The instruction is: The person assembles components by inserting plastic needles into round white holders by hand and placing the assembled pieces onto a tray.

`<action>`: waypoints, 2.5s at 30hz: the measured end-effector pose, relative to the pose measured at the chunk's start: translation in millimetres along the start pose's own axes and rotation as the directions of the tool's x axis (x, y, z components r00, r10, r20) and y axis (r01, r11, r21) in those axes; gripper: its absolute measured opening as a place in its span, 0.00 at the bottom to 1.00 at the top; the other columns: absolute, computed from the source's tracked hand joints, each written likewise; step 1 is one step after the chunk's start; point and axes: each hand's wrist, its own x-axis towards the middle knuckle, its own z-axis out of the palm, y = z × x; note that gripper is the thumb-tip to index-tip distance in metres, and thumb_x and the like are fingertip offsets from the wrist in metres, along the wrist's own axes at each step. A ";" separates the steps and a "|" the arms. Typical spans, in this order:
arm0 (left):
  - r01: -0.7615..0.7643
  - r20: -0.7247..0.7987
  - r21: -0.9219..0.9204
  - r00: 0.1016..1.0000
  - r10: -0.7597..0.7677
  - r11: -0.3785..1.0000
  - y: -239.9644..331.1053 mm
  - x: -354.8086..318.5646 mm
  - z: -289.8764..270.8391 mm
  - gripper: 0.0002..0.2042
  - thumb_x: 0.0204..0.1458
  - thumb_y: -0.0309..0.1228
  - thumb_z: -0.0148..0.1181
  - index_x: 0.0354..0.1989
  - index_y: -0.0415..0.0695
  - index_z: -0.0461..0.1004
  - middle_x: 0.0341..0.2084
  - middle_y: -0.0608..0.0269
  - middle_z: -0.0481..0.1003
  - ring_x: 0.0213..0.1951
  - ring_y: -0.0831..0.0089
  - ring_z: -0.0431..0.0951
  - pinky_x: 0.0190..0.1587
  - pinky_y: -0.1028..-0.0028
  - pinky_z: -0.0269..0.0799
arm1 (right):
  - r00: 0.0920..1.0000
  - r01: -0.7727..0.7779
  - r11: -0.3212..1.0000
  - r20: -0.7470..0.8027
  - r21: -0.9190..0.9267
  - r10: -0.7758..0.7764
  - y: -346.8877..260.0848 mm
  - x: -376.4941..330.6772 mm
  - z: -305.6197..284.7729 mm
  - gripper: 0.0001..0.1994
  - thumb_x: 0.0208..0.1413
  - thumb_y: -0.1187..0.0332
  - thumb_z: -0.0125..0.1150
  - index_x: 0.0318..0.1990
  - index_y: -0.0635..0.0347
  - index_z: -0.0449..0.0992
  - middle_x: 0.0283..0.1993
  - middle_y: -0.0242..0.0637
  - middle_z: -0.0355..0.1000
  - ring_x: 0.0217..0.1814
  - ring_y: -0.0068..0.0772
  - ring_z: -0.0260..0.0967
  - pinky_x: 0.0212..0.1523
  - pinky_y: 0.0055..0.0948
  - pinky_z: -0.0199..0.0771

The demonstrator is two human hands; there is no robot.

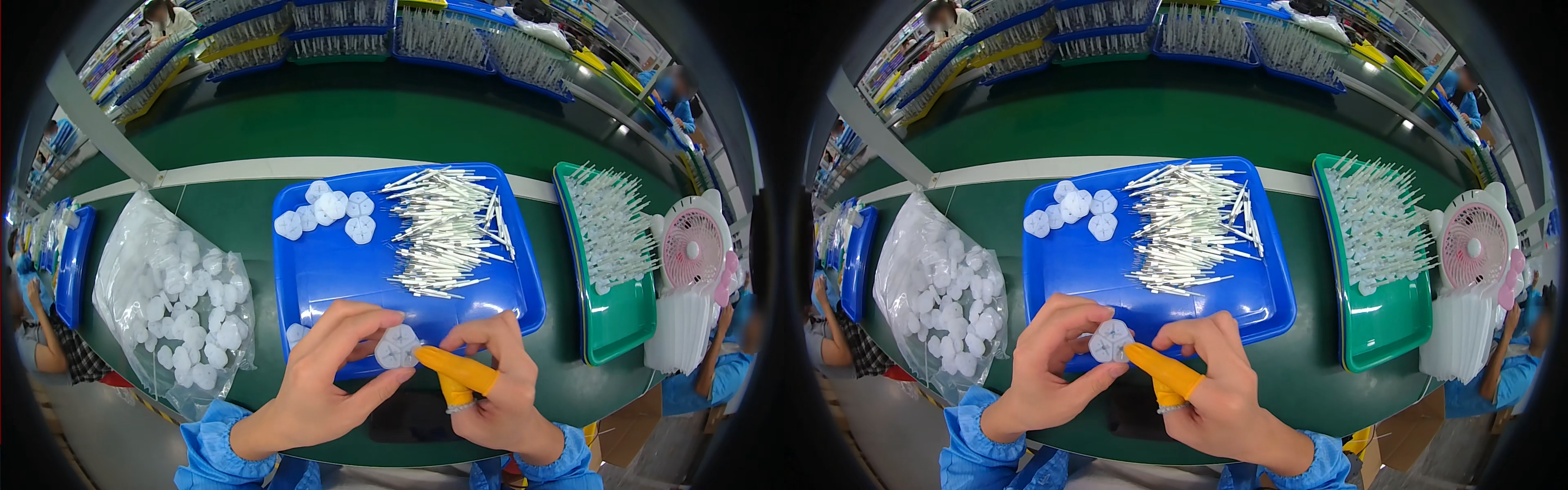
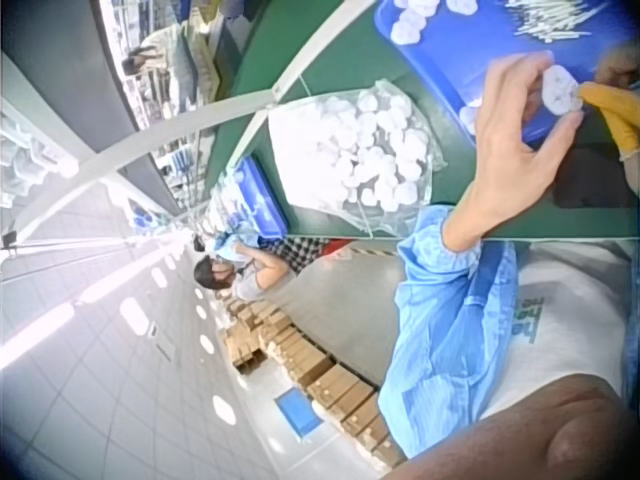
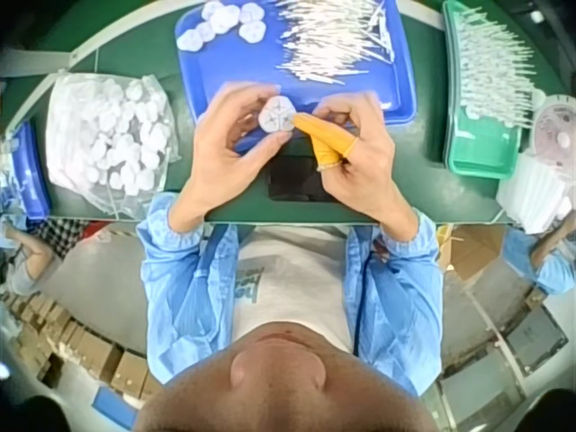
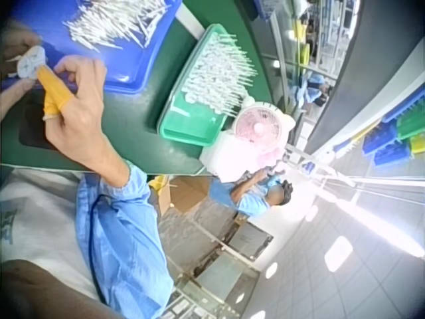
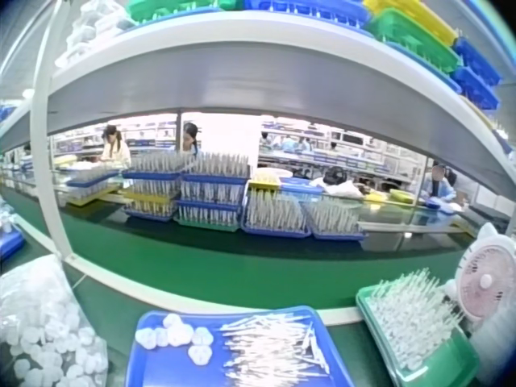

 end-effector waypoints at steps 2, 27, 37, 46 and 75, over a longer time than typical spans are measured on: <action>-0.007 0.004 0.002 1.000 0.007 1.000 1.0 -0.5 -0.4 0.26 0.52 0.21 0.75 0.61 0.39 0.76 0.51 0.56 0.75 0.49 0.67 0.81 0.48 0.71 0.84 | 0.999 0.030 0.998 -0.013 -0.052 -0.030 -0.8 -1.6 -3.0 0.24 0.29 0.84 0.64 0.42 0.67 0.87 0.48 0.43 0.75 0.44 0.43 0.65 0.37 0.35 0.69; -0.012 0.066 0.118 0.998 0.004 0.993 7.9 0.1 3.5 0.27 0.52 0.20 0.75 0.62 0.38 0.75 0.50 0.55 0.75 0.47 0.65 0.82 0.49 0.70 0.84 | 0.998 -0.022 0.998 0.064 -0.060 0.026 3.6 2.2 -0.5 0.26 0.29 0.84 0.63 0.45 0.69 0.86 0.50 0.43 0.72 0.45 0.46 0.63 0.41 0.39 0.67; 0.011 0.077 0.113 0.997 -0.019 0.994 7.0 1.4 4.0 0.28 0.51 0.20 0.76 0.62 0.39 0.75 0.47 0.56 0.76 0.45 0.66 0.81 0.48 0.71 0.84 | 0.996 0.017 1.000 0.089 -0.008 -0.016 1.2 0.1 -1.2 0.26 0.29 0.83 0.64 0.44 0.67 0.87 0.52 0.43 0.72 0.46 0.45 0.64 0.43 0.38 0.67; -0.012 0.067 0.112 0.998 0.004 0.994 4.8 0.8 3.9 0.28 0.52 0.20 0.75 0.63 0.39 0.74 0.49 0.56 0.75 0.46 0.66 0.81 0.47 0.71 0.83 | 0.994 0.016 1.000 0.107 -0.018 -0.013 1.5 -1.6 -1.3 0.25 0.28 0.83 0.65 0.43 0.67 0.87 0.52 0.44 0.72 0.47 0.46 0.64 0.42 0.38 0.68; 0.070 0.087 0.728 0.977 -0.193 0.682 10.9 8.5 -17.5 0.14 0.43 0.24 0.76 0.36 0.37 0.76 0.33 0.55 0.73 0.29 0.60 0.72 0.32 0.63 0.68 | 0.599 -0.639 0.769 -0.619 0.012 0.508 106.2 -100.1 -159.1 0.13 0.52 0.84 0.61 0.45 0.73 0.83 0.31 0.33 0.78 0.33 0.19 0.74 0.37 0.22 0.73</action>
